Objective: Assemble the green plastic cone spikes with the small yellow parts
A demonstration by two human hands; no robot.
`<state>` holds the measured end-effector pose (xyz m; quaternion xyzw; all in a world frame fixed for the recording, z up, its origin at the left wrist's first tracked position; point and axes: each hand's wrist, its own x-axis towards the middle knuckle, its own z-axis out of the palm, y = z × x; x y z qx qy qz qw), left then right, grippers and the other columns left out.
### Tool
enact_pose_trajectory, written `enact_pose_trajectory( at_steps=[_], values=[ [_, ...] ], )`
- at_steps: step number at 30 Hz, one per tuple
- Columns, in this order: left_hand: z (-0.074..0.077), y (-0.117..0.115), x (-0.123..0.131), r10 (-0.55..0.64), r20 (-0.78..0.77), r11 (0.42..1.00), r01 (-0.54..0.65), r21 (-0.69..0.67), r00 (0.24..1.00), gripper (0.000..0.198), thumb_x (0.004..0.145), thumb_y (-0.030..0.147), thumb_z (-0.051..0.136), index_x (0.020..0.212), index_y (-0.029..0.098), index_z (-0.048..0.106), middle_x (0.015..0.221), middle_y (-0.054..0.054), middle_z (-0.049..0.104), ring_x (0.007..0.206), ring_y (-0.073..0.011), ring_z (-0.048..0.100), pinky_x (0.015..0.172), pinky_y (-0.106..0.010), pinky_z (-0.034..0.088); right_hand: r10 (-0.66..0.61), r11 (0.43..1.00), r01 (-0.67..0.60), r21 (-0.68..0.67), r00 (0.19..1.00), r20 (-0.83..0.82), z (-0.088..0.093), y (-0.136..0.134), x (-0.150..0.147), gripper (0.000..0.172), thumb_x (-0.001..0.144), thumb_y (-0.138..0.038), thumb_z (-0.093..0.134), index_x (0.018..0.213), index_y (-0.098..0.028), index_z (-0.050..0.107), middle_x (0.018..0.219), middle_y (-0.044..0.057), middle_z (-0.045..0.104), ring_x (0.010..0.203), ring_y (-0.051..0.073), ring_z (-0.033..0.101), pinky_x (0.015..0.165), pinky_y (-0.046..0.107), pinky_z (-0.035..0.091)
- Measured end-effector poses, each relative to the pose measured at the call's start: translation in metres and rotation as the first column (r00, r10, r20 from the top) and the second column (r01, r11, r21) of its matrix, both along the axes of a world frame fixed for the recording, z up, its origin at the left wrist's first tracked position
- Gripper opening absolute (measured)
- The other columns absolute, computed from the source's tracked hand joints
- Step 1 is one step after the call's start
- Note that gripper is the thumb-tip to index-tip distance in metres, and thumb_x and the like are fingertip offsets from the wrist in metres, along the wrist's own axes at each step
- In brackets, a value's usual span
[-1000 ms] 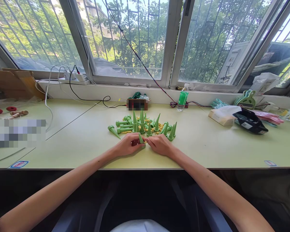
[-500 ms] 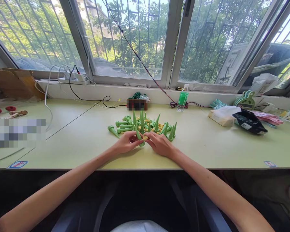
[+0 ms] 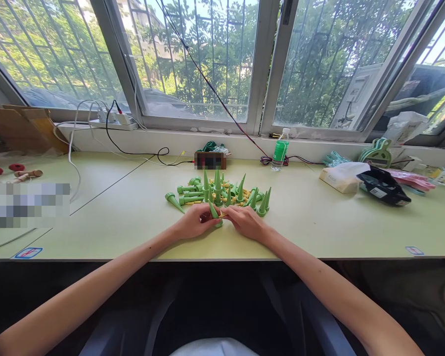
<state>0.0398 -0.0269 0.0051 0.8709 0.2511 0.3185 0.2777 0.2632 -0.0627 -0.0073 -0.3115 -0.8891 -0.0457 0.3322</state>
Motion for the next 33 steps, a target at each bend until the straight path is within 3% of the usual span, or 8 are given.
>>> enact_pose_trajectory(
  at_steps=[10, 19, 23, 26, 33],
  values=[
    [0.0006, -0.0013, 0.0006, -0.015, -0.028, 0.984, 0.020, 0.175, 0.999, 0.008, 0.089, 0.023, 0.063, 0.092, 0.016, 0.067, 0.074, 0.001, 0.059, 0.059, -0.0094, 0.051, 0.058, -0.023, 0.041, -0.025, 0.999, 0.027, -0.029, 0.997, 0.071, -0.0011, 0.0017, 0.0006, 0.027, 0.107, -0.027, 0.036, 0.097, -0.017, 0.059, 0.080, 0.006, 0.064, 0.067, 0.017, 0.060, 0.062, 0.026, 0.041],
    [0.0010, -0.0015, 0.0002, -0.020, -0.036, 0.981, 0.027, 0.192, 0.999, 0.007, 0.091, 0.022, 0.062, 0.095, 0.017, 0.066, 0.082, 0.000, 0.061, 0.061, -0.0085, 0.051, 0.060, -0.022, 0.042, -0.092, 0.992, 0.101, -0.074, 0.989, 0.115, -0.0026, 0.0021, -0.0001, 0.030, 0.106, -0.024, 0.033, 0.087, -0.018, 0.055, 0.071, 0.004, 0.062, 0.060, 0.016, 0.056, 0.061, 0.027, 0.038],
    [0.0016, -0.0014, 0.0019, 0.017, 0.004, 0.991, -0.017, 0.130, 1.000, 0.012, 0.090, 0.028, 0.064, 0.093, 0.016, 0.067, 0.076, 0.000, 0.059, 0.060, -0.0093, 0.051, 0.057, -0.022, 0.042, -0.089, 0.992, 0.094, -0.082, 0.994, 0.060, 0.0001, -0.0002, -0.0013, 0.030, 0.107, -0.028, 0.033, 0.092, -0.018, 0.056, 0.078, 0.005, 0.066, 0.066, 0.016, 0.060, 0.063, 0.026, 0.040],
    [0.0033, -0.0011, 0.0023, 0.039, 0.065, 0.999, -0.040, 0.008, 0.997, 0.023, 0.092, 0.037, 0.063, 0.096, 0.015, 0.068, 0.078, -0.002, 0.064, 0.063, -0.0112, 0.056, 0.057, -0.023, 0.046, -0.068, 0.994, 0.066, -0.083, 0.997, -0.023, 0.0022, -0.0026, -0.0023, 0.025, 0.107, -0.032, 0.036, 0.102, -0.018, 0.056, 0.086, 0.006, 0.068, 0.072, 0.017, 0.063, 0.065, 0.026, 0.042],
    [0.0061, 0.0005, 0.0012, -0.023, 0.156, 0.963, 0.064, -0.262, 0.988, 0.035, 0.094, 0.046, 0.058, 0.105, 0.013, 0.067, 0.092, -0.006, 0.070, 0.079, -0.0178, 0.067, 0.067, -0.026, 0.052, -0.049, 0.995, 0.044, -0.085, 0.998, -0.048, 0.0015, -0.0043, -0.0011, 0.024, 0.105, -0.035, 0.044, 0.120, -0.018, 0.051, 0.086, 0.005, 0.068, 0.070, 0.018, 0.064, 0.065, 0.028, 0.045]
  ],
)
